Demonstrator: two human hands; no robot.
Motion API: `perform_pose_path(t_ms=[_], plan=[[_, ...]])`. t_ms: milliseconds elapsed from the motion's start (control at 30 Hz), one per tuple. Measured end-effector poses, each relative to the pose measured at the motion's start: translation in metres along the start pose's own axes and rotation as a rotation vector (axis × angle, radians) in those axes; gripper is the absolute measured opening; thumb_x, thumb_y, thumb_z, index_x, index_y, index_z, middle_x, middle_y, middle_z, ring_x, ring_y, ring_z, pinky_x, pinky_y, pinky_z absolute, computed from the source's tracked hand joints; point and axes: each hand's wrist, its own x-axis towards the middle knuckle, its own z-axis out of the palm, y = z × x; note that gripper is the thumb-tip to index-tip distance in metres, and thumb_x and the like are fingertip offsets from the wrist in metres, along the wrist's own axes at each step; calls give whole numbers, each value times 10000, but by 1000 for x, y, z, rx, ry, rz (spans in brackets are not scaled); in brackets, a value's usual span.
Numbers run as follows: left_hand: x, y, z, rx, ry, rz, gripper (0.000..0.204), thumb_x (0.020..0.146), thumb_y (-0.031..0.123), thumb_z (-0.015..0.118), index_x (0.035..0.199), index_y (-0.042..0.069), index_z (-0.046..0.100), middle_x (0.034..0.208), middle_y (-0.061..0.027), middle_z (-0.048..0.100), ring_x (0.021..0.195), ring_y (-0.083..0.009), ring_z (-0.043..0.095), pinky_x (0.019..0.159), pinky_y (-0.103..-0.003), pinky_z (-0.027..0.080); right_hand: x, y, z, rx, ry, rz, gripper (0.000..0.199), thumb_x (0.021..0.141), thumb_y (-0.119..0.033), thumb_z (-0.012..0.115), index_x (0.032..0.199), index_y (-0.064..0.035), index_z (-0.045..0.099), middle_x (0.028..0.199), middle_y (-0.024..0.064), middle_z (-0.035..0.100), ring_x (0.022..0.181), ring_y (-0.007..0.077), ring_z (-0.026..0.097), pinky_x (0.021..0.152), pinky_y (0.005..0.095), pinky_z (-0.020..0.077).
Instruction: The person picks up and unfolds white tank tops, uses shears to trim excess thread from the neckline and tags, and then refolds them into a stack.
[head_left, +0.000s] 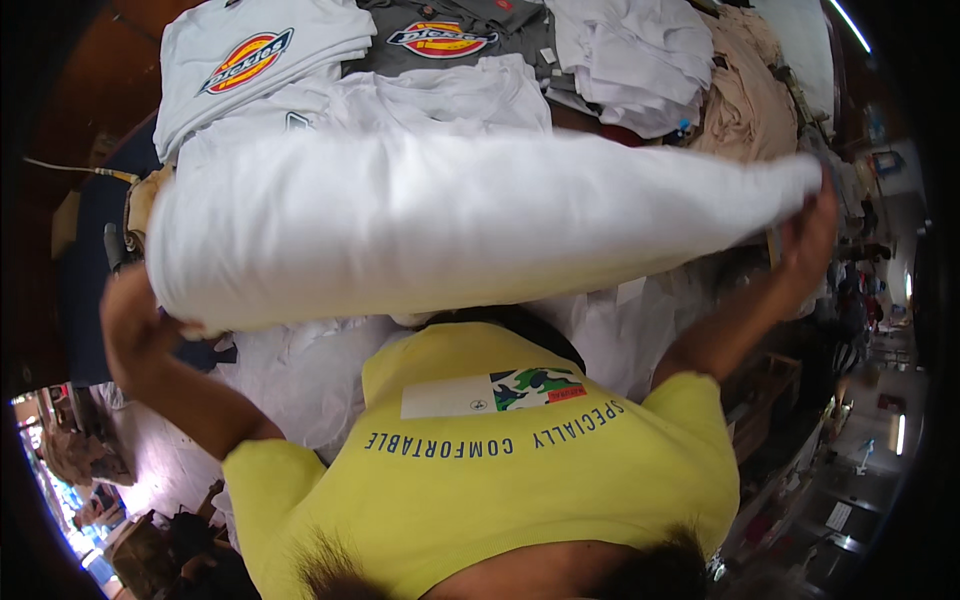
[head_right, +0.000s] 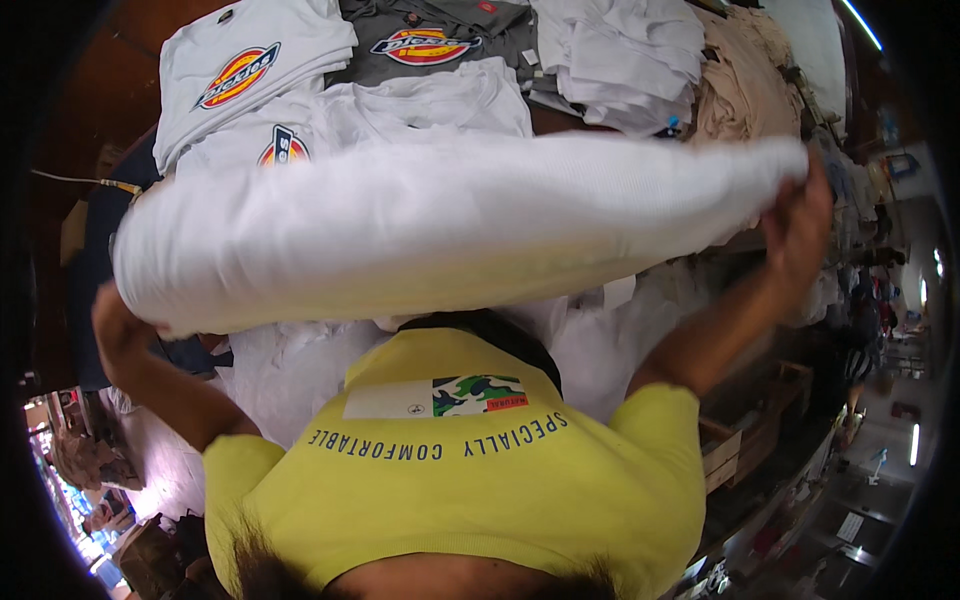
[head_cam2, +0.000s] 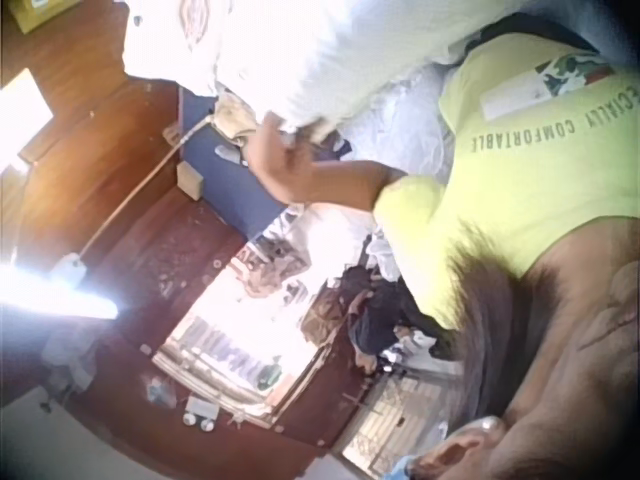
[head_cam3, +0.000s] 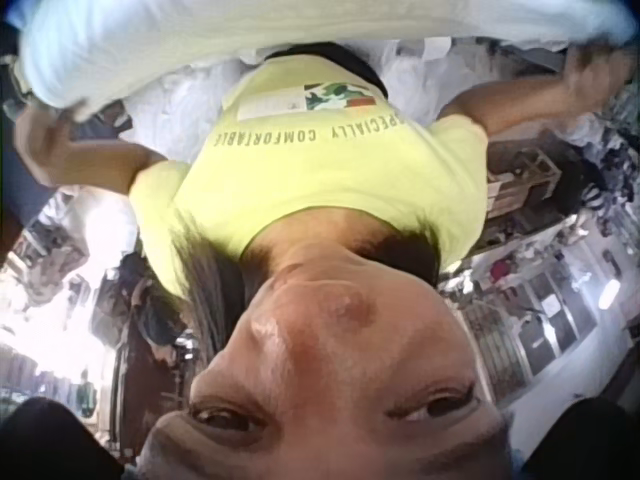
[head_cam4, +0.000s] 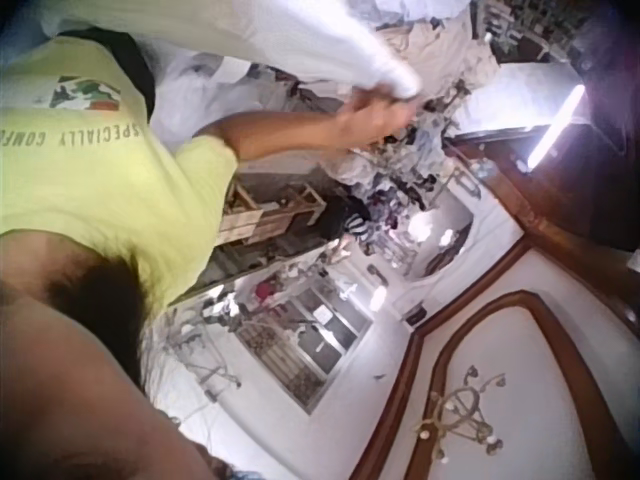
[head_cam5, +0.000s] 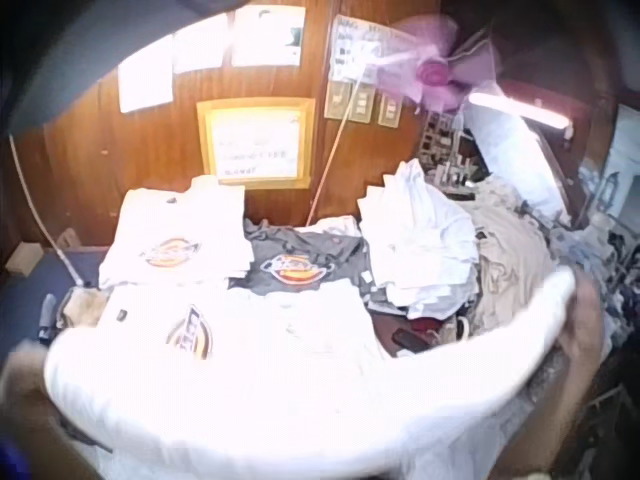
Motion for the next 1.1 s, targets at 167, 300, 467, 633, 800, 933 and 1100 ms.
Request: perform_pose_path(t_ms=[167, 300, 467, 633, 800, 933, 1100], plan=[[142, -94, -1, -352, -93, -391, 295, 831, 151, 553, 1077, -12, 558, 935, -4, 565, 829, -78, 514, 759, -206, 405, 165, 29, 60, -189, -513, -271, 359, 750, -67, 642, 1074, -37, 491, 869, 80, 581, 648, 139, 562, 571, 251, 479], [200, -150, 66, 267, 614, -1, 302, 768, 233, 651, 995, 43, 592, 970, -204, 582, 921, -338, 576, 787, -490, 442, 205, 105, 143, -160, -30, -663, 325, 771, -7, 571, 1087, -46, 504, 931, 69, 570, 802, 151, 568, 717, 277, 483], [63, -201, 151, 553, 566, -345, 376, 742, 196, 629, 1095, 84, 565, 1056, -126, 581, 1053, -322, 484, 910, -430, 354, 67, 197, 147, -503, -188, -299, 366, 781, -15, 548, 1131, -110, 500, 1079, 103, 555, 1032, 253, 522, 921, 310, 398], [-109, -138, 267, 278, 297, -911, 417, 753, 207, 642, 1100, -6, 550, 1095, -182, 557, 1035, -332, 499, 912, -408, 372, -51, 316, 56, -403, -337, 162, 168, 811, -158, 610, 912, -25, 624, 735, 19, 611, 692, 96, 556, 653, 239, 446], [-136, -65, 314, -431, 700, -1432, 345, 841, 289, 599, 988, -19, 555, 929, -107, 553, 843, -189, 516, 729, -295, 445, -112, 326, 45, -414, -297, 362, 262, 765, -220, 676, 874, 9, 607, 792, 70, 609, 728, 140, 560, 688, 267, 449], [-161, -98, 312, -532, 459, -1426, 345, 860, 328, 579, 907, -12, 549, 774, -66, 543, 676, -170, 471, 661, -296, 426, -106, 328, 53, -622, -345, 194, 339, 722, -264, 717, 858, 22, 596, 838, 122, 595, 748, 185, 557, 695, 305, 451], [-84, -104, 223, 217, 505, -1056, 437, 849, 371, 581, 944, -55, 552, 811, -121, 587, 725, -196, 529, 683, -303, 427, -82, 308, 53, -467, -243, 257, 268, 748, -196, 693, 858, 18, 575, 724, 72, 582, 643, 155, 538, 635, 266, 435]])
